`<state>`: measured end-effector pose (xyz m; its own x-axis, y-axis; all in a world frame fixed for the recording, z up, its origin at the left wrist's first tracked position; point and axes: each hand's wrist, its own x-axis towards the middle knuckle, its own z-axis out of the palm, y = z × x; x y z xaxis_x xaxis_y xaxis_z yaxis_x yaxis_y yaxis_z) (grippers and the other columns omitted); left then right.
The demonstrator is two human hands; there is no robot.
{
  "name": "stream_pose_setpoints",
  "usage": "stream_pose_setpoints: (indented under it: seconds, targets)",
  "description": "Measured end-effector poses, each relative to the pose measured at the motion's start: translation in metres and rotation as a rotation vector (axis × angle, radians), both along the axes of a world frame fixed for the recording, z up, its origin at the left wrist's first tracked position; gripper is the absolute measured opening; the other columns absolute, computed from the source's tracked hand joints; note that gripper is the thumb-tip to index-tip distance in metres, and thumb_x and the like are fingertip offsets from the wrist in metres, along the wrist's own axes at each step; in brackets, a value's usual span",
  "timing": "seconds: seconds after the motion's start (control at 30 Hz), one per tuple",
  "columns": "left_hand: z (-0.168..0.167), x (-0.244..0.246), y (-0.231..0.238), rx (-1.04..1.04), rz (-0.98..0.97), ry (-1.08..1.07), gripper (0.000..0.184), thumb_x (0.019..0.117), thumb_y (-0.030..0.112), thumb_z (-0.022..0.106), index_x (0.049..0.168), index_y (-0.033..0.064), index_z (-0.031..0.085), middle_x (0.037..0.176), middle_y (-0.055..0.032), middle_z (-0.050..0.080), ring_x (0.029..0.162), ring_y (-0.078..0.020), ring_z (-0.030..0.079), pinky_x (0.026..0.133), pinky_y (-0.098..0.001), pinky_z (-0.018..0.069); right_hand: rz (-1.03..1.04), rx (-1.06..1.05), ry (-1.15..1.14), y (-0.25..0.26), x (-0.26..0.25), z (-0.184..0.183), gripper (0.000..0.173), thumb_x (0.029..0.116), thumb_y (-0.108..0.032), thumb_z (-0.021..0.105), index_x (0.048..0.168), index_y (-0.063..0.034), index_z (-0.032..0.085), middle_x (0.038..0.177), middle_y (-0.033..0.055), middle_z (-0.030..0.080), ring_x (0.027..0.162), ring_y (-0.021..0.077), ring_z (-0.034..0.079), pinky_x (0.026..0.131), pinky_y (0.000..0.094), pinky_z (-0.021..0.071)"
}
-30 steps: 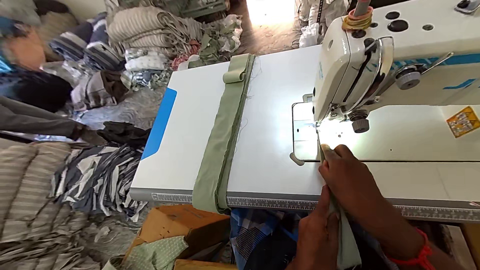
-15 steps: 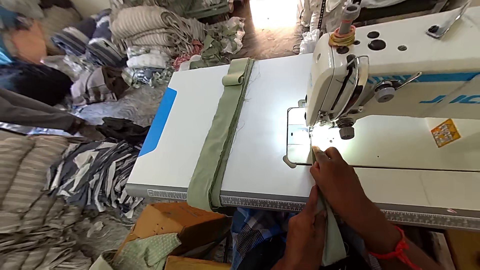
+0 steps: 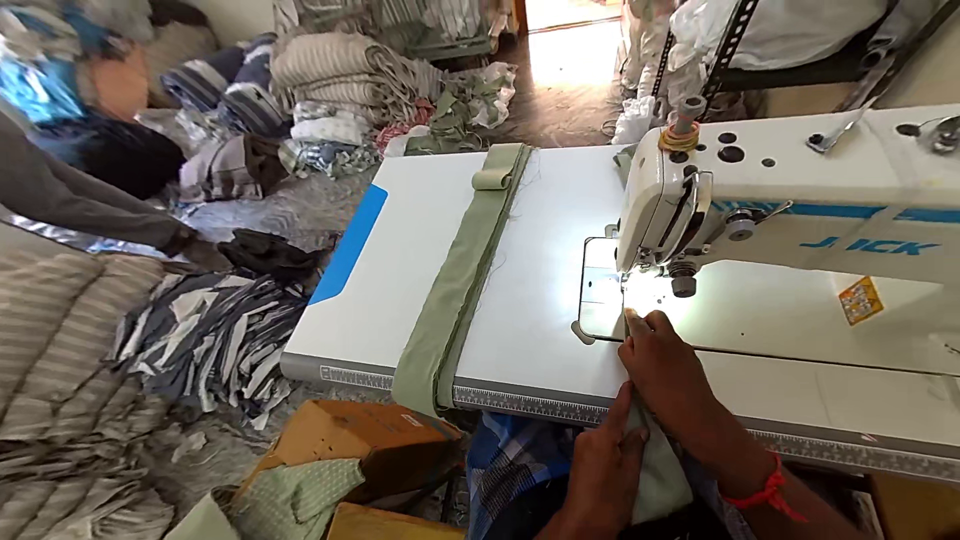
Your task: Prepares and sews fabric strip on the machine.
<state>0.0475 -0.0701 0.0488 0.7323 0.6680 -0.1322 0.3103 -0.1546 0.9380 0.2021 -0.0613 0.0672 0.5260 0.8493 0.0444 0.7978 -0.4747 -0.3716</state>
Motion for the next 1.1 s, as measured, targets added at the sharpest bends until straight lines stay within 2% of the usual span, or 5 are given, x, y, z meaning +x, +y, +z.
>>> stream_pose_setpoints:
  seconds: [0.17, 0.5, 0.7, 1.03, 1.1]
  targets:
    - [-0.005, -0.002, 0.008, -0.009, -0.07, -0.026, 0.053, 0.1039, 0.011, 0.054, 0.155, 0.0014, 0.041, 0.113, -0.0115, 0.074, 0.094, -0.0148, 0.073, 0.088, -0.0325, 0.0589, -0.059, 0.027, -0.034, 0.003, -0.006, -0.006, 0.041, 0.0984, -0.007, 0.065, 0.138, 0.0029, 0.06, 0.113, 0.0216, 0.059, 0.075, 0.032, 0.067, 0.061, 0.0444, 0.0584]
    - [-0.007, -0.004, 0.011, -0.034, -0.082, -0.037, 0.054, 0.1037, 0.012, 0.054, 0.155, -0.0007, 0.04, 0.126, -0.0145, 0.07, 0.098, -0.0155, 0.073, 0.088, -0.0338, 0.0591, -0.167, -0.043, -0.028, 0.007, -0.014, 0.0, 0.042, 0.0994, -0.01, 0.065, 0.139, 0.0003, 0.061, 0.113, 0.0191, 0.061, 0.076, 0.0296, 0.068, 0.063, 0.0428, 0.0589]
    - [-0.008, -0.004, 0.018, -0.02, -0.106, -0.067, 0.054, 0.1033, 0.012, 0.055, 0.153, -0.0016, 0.042, 0.129, -0.0141, 0.069, 0.105, -0.0139, 0.072, 0.094, -0.0314, 0.0572, -0.151, -0.047, -0.058, 0.007, -0.014, -0.002, 0.041, 0.0996, -0.009, 0.064, 0.14, -0.0015, 0.062, 0.111, 0.0173, 0.061, 0.076, 0.027, 0.067, 0.063, 0.0396, 0.0583]
    - [-0.01, -0.011, -0.006, -0.047, -0.023, -0.093, 0.054, 0.1039, 0.013, 0.056, 0.155, 0.0028, 0.042, 0.124, -0.0114, 0.071, 0.096, -0.0138, 0.073, 0.088, -0.0325, 0.0603, -0.046, 0.003, -0.03, -0.006, -0.011, 0.001, 0.04, 0.0992, -0.008, 0.063, 0.138, 0.0031, 0.061, 0.109, 0.0194, 0.061, 0.078, 0.0299, 0.067, 0.065, 0.0426, 0.059]
    - [-0.008, -0.012, -0.008, -0.024, -0.017, -0.074, 0.052, 0.1043, 0.014, 0.055, 0.154, 0.0037, 0.044, 0.128, -0.0114, 0.07, 0.102, -0.0137, 0.072, 0.092, -0.0323, 0.0582, -0.032, -0.013, -0.02, -0.005, -0.009, 0.001, 0.041, 0.0997, -0.008, 0.063, 0.139, 0.0027, 0.06, 0.112, 0.0205, 0.061, 0.079, 0.0313, 0.068, 0.066, 0.0442, 0.059]
